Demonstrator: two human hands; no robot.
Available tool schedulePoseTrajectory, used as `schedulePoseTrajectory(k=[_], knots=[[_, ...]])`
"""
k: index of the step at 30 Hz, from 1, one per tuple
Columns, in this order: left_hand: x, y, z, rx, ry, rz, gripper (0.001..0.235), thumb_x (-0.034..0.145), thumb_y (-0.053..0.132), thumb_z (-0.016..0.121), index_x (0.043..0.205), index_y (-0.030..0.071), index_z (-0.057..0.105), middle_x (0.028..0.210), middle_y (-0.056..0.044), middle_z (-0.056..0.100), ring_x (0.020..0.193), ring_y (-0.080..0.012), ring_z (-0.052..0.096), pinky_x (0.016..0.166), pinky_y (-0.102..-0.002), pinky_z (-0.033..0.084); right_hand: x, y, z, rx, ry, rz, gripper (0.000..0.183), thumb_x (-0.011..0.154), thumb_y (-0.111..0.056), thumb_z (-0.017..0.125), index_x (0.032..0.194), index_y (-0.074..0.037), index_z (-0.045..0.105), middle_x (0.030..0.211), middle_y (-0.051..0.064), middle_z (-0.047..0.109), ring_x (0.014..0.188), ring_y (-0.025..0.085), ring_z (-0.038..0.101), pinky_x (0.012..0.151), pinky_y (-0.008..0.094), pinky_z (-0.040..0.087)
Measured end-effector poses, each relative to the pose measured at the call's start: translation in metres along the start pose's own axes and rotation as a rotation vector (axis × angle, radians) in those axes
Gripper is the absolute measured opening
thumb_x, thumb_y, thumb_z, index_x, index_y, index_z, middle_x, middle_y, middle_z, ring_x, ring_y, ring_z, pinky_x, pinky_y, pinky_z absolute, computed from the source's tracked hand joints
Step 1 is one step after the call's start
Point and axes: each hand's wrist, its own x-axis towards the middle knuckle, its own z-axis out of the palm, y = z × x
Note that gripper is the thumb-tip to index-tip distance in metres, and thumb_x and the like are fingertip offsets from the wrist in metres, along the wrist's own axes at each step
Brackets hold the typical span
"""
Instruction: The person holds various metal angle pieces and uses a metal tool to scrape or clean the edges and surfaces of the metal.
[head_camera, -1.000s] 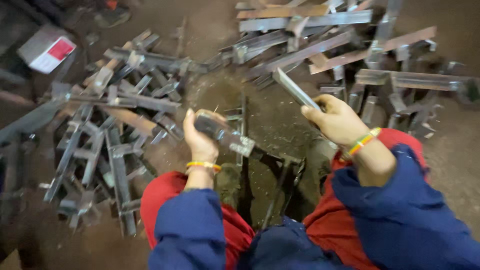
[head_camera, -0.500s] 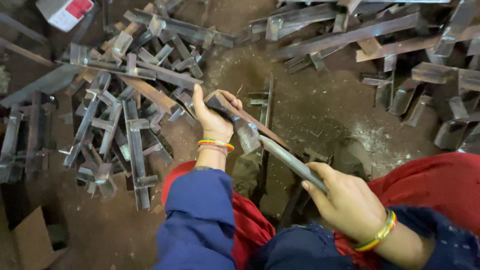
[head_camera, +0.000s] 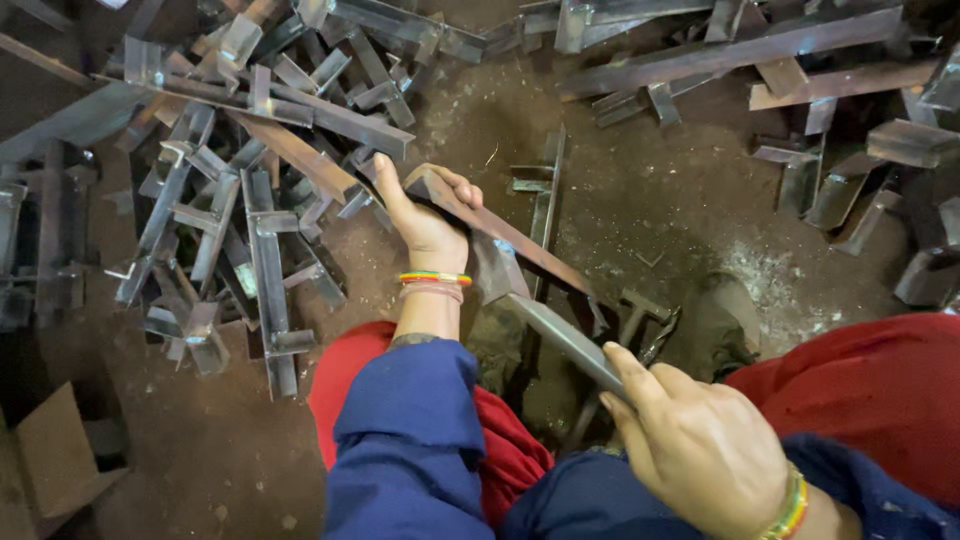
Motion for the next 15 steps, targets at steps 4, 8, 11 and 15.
schedulePoseTrajectory(k=[4, 8, 11, 15], knots=[[0.004, -0.002, -0.003, -0.007, -0.029, -0.034, 0.076, 0.092, 0.073, 0.041, 0.061, 0.005, 0.053, 0.057, -0.015, 0.053, 0.056, -0.0306, 0.054, 0.059, -0.043, 0.045, 0.005, -0.009, 0.008, -0.043, -0.039, -0.017, 0.055, 0.079, -0.027, 0.073, 0.131, -0.008, 0.065, 0.070, 0.013, 0.063, 0.056, 0.035, 0.064, 0.050, 0.045, 0.053], [0.001, -0.003, -0.008, -0.005, -0.118, -0.019, 0.071, 0.095, 0.067, 0.045, 0.062, 0.005, 0.053, 0.056, -0.015, 0.053, 0.054, -0.0292, 0.051, 0.057, -0.042, 0.043, 0.000, -0.009, 0.001, 0.006, -0.043, -0.088, 0.055, 0.078, -0.024, 0.073, 0.130, -0.007, 0.066, 0.069, 0.013, 0.064, 0.056, 0.035, 0.064, 0.048, 0.045, 0.052], [0.000, 0.003, -0.011, -0.006, -0.152, -0.028, 0.070, 0.095, 0.064, 0.045, 0.061, 0.004, 0.054, 0.056, -0.016, 0.054, 0.054, -0.0289, 0.051, 0.057, -0.042, 0.044, -0.004, 0.001, -0.011, 0.070, -0.062, -0.040, 0.055, 0.078, -0.027, 0.076, 0.129, -0.009, 0.066, 0.071, 0.014, 0.067, 0.054, 0.035, 0.066, 0.044, 0.044, 0.052], [-0.008, 0.007, -0.009, -0.032, -0.154, -0.080, 0.069, 0.096, 0.064, 0.043, 0.062, 0.005, 0.054, 0.056, -0.016, 0.054, 0.052, -0.0285, 0.050, 0.055, -0.042, 0.042, -0.008, 0.008, -0.009, -0.008, -0.045, 0.049, 0.054, 0.082, -0.028, 0.073, 0.133, -0.011, 0.065, 0.069, 0.010, 0.068, 0.054, 0.030, 0.066, 0.051, 0.043, 0.053]])
